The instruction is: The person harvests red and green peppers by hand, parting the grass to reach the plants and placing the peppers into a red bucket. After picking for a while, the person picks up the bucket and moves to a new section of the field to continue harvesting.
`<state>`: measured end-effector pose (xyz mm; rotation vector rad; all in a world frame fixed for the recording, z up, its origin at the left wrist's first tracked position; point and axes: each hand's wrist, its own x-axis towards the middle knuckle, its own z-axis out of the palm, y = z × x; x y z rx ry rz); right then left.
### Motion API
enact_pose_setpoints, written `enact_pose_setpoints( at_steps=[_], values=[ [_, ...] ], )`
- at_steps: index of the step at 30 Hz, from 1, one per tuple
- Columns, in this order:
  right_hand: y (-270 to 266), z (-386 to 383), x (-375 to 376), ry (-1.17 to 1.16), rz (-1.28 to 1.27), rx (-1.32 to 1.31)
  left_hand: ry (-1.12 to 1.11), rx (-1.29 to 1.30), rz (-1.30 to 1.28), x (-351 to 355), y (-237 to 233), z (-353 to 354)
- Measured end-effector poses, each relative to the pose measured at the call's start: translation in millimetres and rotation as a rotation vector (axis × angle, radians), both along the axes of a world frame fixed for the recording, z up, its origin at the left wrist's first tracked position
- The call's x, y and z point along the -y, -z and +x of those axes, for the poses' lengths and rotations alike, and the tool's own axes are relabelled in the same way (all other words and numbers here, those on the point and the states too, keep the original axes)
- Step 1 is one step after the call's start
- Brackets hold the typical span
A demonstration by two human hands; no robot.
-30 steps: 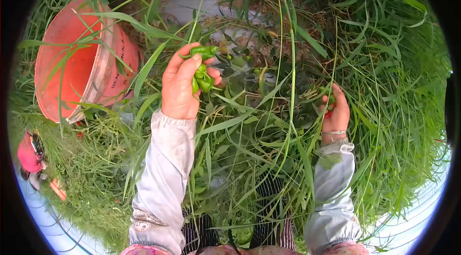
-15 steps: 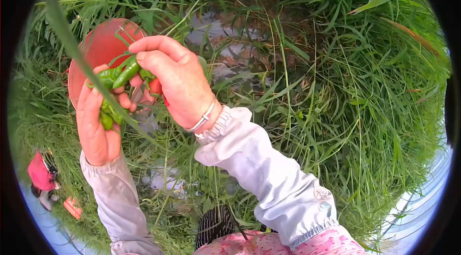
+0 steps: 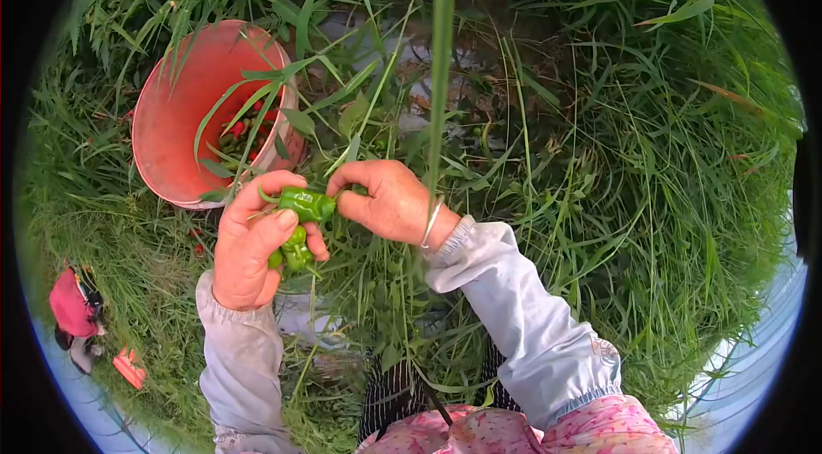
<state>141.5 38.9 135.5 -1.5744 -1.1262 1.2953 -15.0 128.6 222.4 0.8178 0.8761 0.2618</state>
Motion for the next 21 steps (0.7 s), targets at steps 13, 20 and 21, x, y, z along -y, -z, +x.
enact_pose_setpoints(
  at_steps=[13, 20, 21],
  values=[
    [-98.6, -13.4, -58.1, 0.141, 0.482, -0.308, -0.176, -0.309, 0.637, -115.4, -23.2, -68.0],
    [-55.4, -117.3, -171.3, 0.625, -0.031, -0.688, -0.244, -0.351, 0.529, -191.7, 28.4, -88.6],
    [-55.3, -115.5, -164.2, 0.657, -0.010, -0.798, -0.252, -0.366, 0.479, -196.5, 40.1, -95.9]
  ],
)
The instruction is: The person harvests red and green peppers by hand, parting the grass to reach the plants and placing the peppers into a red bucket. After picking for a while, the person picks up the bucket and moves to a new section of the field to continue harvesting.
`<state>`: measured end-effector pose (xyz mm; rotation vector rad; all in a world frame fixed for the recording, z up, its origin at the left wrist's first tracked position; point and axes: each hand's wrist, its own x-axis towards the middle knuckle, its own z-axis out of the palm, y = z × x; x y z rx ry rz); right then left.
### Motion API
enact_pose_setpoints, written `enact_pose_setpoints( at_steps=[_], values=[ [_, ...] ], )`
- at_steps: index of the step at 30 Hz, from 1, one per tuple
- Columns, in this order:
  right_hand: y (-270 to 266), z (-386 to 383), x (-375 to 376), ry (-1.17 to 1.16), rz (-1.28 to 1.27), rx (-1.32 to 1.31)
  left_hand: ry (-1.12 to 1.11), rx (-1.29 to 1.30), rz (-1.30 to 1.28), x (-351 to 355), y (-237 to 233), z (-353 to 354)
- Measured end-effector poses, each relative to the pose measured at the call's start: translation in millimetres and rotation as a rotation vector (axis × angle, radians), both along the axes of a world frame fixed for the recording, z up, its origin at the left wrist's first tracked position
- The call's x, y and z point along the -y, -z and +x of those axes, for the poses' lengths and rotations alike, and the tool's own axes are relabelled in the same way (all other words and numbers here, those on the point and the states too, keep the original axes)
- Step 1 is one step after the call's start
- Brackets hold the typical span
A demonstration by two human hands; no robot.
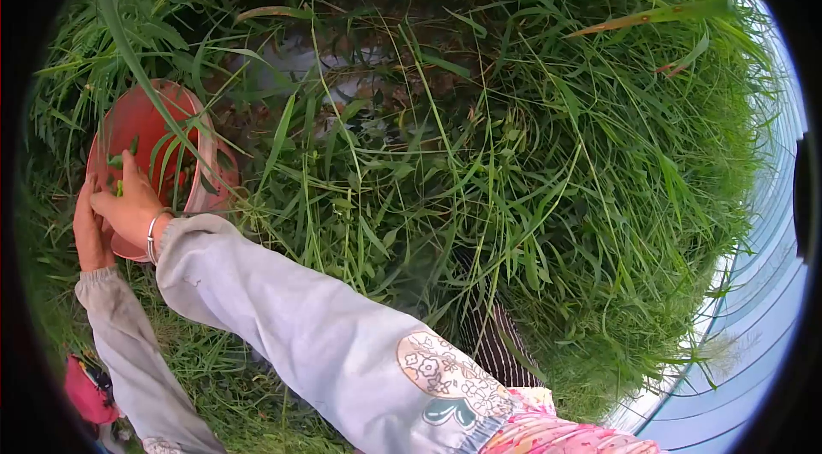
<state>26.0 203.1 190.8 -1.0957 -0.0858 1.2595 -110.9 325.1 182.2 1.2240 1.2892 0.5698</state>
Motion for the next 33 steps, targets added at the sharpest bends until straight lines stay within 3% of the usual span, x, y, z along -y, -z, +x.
enact_pose_setpoints(
  at_steps=[3, 5, 6, 7, 9, 10, 12, 13, 14, 17, 20, 22, 24, 27, 33],
  values=[
    [51.7, -34.6, 4.9, 0.038, 0.089, 0.240, -0.038, -0.229, 0.177, 7.9, 14.5, 2.2],
    [18.5, 41.2, 69.9, -0.220, 0.169, -0.100, 0.074, -0.279, 0.365, 34.5, 18.7, 10.9],
    [53.6, 34.8, 76.9, -0.086, 0.301, -0.128, 0.134, -0.307, 0.458, 54.7, 17.5, 21.8],
    [54.1, 71.5, 101.6, -0.168, 0.200, -0.207, 0.200, -0.320, 0.622, 84.6, 10.6, 45.7],
    [75.7, 132.8, 147.2, -0.100, 0.049, -0.124, 0.235, -0.209, 0.565, 133.3, 9.3, 76.5],
    [96.0, 162.0, 169.0, -0.078, -0.088, 0.001, 0.252, -0.153, 0.536, 156.5, 10.1, 93.6],
    [132.6, 215.2, 209.2, 0.005, -0.317, 0.249, 0.497, -0.237, 0.605, 198.9, 9.8, 137.4],
    [153.1, 241.2, 226.8, -0.112, -0.437, 0.778, 0.619, -0.220, 0.690, 215.8, 18.1, 158.3],
    [171.2, 263.7, 248.9, -0.222, -0.595, 1.098, 0.744, -0.203, 0.777, 231.9, 29.5, 180.6],
    [214.7, 321.2, 302.1, -0.823, -0.841, 1.362, 0.877, -0.152, 0.610, 283.0, 61.9, 252.1],
    [204.3, 347.1, 343.3, -1.163, -1.061, 1.351, 1.031, -0.136, 0.497, 331.3, 97.2, 313.9],
    [219.0, 369.5, 390.1, -1.247, -1.139, 1.343, 1.135, -0.157, 0.470, 355.1, 110.9, 339.9],
    [221.4, 401.9, 418.0, -1.510, -1.173, 1.085, 1.190, -0.208, 0.430, 371.7, 121.5, 358.7],
    [212.8, 416.8, 428.7, -1.515, -1.133, 0.965, 1.214, -0.350, 0.363, 396.4, 133.8, 368.4],
    [233.3, 410.6, 454.8, -1.358, -1.034, 1.053, 1.362, -0.529, 0.295, 428.0, 149.6, 388.7]
  ],
)
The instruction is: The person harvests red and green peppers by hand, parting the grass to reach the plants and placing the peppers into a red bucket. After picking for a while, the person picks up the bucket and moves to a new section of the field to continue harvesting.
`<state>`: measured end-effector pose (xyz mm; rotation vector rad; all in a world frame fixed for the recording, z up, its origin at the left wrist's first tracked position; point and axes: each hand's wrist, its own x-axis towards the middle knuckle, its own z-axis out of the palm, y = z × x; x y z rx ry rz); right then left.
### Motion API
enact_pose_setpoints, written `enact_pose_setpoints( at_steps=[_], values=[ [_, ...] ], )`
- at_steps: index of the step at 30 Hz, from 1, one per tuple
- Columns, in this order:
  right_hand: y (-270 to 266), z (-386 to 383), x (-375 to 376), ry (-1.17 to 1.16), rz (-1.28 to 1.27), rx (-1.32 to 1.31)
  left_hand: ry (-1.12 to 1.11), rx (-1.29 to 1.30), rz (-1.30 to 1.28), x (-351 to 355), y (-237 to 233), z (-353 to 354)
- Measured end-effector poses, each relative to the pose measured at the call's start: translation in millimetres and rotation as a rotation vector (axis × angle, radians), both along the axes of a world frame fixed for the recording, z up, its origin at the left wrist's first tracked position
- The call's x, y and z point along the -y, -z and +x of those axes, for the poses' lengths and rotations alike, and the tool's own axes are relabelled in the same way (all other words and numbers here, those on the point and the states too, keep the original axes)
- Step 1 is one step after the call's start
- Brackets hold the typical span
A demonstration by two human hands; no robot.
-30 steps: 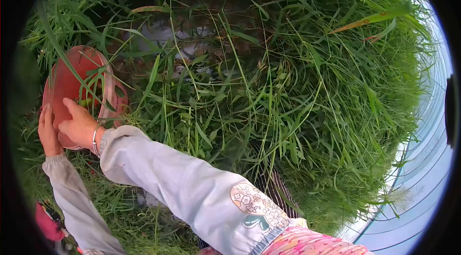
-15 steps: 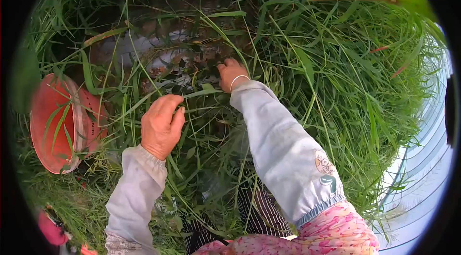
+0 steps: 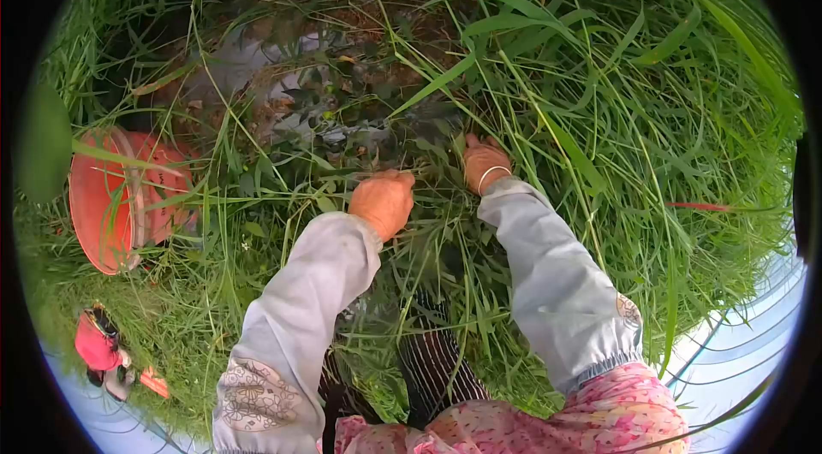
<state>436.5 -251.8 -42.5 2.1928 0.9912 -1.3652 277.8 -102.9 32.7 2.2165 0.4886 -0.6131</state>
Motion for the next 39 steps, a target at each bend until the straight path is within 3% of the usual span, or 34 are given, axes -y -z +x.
enact_pose_setpoints(
  at_steps=[8, 12, 16, 18, 19, 21, 22, 24, 25, 26, 29, 31, 34, 36, 39],
  values=[
    [52.4, 4.2, 47.0, 0.034, 0.243, 0.090, 0.098, -0.107, -0.070, -0.5, 40.6, 2.3],
    [3.2, 4.7, 13.9, -0.080, 0.272, 0.066, 0.182, -0.192, -0.075, -13.4, 73.3, -9.4],
    [-3.7, -6.1, 6.8, -0.144, 0.294, 0.087, -0.283, -0.283, -0.229, -56.0, 81.9, -13.1],
    [-4.5, -8.1, 0.7, -0.108, 0.266, 0.079, -0.542, -0.306, -0.147, -73.2, 108.2, -23.4],
    [-3.3, -8.3, 0.7, -0.110, 0.269, 0.081, -0.411, -0.266, 0.035, -81.9, 123.9, -28.2],
    [0.7, -8.5, 2.3, -0.114, 0.272, 0.089, -0.617, -0.238, 0.097, -94.1, 160.3, -37.1],
    [1.7, -10.3, 2.7, -0.007, 0.267, 0.084, -0.698, -0.176, 0.162, -94.2, 170.3, -36.3],
    [3.9, -11.0, 12.3, -0.034, 0.334, 0.096, -0.655, -0.153, 0.237, -92.6, 186.4, -26.9],
    [6.2, -11.1, 17.5, -0.047, 0.370, 0.099, -0.634, -0.143, 0.279, -93.4, 183.0, -20.2],
    [8.1, -10.5, 21.8, -0.038, 0.383, 0.109, -0.411, -0.289, 0.291, -90.4, 178.8, -13.0],
    [1.6, -8.3, 18.0, 0.221, 0.346, 0.049, 0.007, -0.358, 0.062, -74.2, 127.5, 18.7],
    [1.3, -5.4, 22.5, 0.170, 0.395, 0.055, 0.041, -0.243, 0.013, -49.2, 93.2, 38.1],
    [-4.8, 3.1, 18.1, -0.049, 0.406, 0.042, -0.208, -0.063, -0.315, 1.2, 93.4, 44.1],
    [-4.7, 7.7, 24.4, 0.005, 0.400, 0.050, -0.275, -0.071, -0.471, 39.9, 105.6, 37.7],
    [5.4, 41.1, 46.4, 0.214, 0.517, -0.132, -0.303, -0.007, -0.398, 74.6, 82.8, 39.5]
  ],
)
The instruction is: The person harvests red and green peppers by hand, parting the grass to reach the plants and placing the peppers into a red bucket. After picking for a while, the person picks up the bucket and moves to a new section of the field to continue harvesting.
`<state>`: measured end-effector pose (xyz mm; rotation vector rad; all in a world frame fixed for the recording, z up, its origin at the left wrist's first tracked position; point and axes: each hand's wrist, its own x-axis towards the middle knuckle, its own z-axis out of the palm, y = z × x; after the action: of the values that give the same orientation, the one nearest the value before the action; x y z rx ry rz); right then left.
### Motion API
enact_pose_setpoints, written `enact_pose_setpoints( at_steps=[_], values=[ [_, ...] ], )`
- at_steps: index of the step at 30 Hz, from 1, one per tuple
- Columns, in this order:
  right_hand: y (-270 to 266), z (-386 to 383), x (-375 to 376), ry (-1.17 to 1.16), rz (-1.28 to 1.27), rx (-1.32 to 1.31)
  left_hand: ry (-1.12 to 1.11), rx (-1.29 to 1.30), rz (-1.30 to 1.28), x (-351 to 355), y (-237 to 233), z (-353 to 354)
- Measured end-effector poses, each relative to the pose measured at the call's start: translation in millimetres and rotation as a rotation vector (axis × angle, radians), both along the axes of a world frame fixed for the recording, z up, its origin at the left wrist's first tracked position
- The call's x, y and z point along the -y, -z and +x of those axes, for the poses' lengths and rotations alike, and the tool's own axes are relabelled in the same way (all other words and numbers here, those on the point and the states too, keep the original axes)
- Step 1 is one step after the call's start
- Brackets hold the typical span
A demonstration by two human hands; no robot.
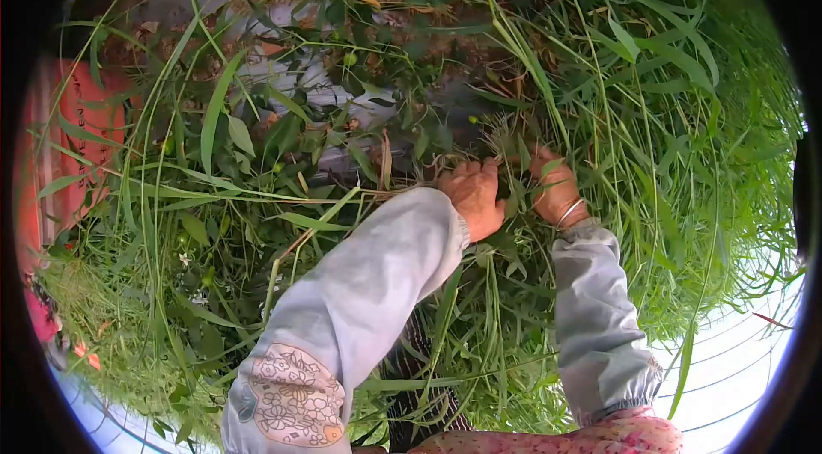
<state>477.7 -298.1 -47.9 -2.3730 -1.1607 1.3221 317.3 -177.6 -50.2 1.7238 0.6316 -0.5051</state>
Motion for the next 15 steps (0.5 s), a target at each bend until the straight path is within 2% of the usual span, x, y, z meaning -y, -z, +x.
enact_pose_setpoints(
  at_steps=[2, 5, 7, 9, 12, 13, 15],
  values=[
    [-7.0, 22.2, 0.5, -0.108, 0.019, -0.022, -0.021, 0.014, -0.017, 11.9, -13.2, 4.6],
    [-23.9, 22.0, -37.7, 0.358, 0.137, -0.058, -0.046, -0.055, -0.055, 16.6, -33.0, 12.1],
    [-47.4, 18.5, -82.4, 0.487, 0.068, -0.146, -0.046, -0.072, -0.076, 19.0, -34.6, 12.6],
    [-36.2, 11.0, -106.3, 0.625, 0.096, -0.246, -0.070, -0.056, 0.005, 27.4, -35.6, 8.6],
    [20.6, 17.9, -101.4, -0.057, 0.064, 0.075, -0.061, 0.009, -0.026, 31.5, -32.1, 4.7],
    [26.4, 10.5, -99.7, -0.087, -0.037, 0.106, -0.046, 0.037, -0.050, 29.8, -27.2, 2.1],
    [37.8, -6.7, -105.5, -0.139, -0.190, 0.173, -0.039, 0.108, 0.088, 44.9, -13.0, 3.3]
  ],
)
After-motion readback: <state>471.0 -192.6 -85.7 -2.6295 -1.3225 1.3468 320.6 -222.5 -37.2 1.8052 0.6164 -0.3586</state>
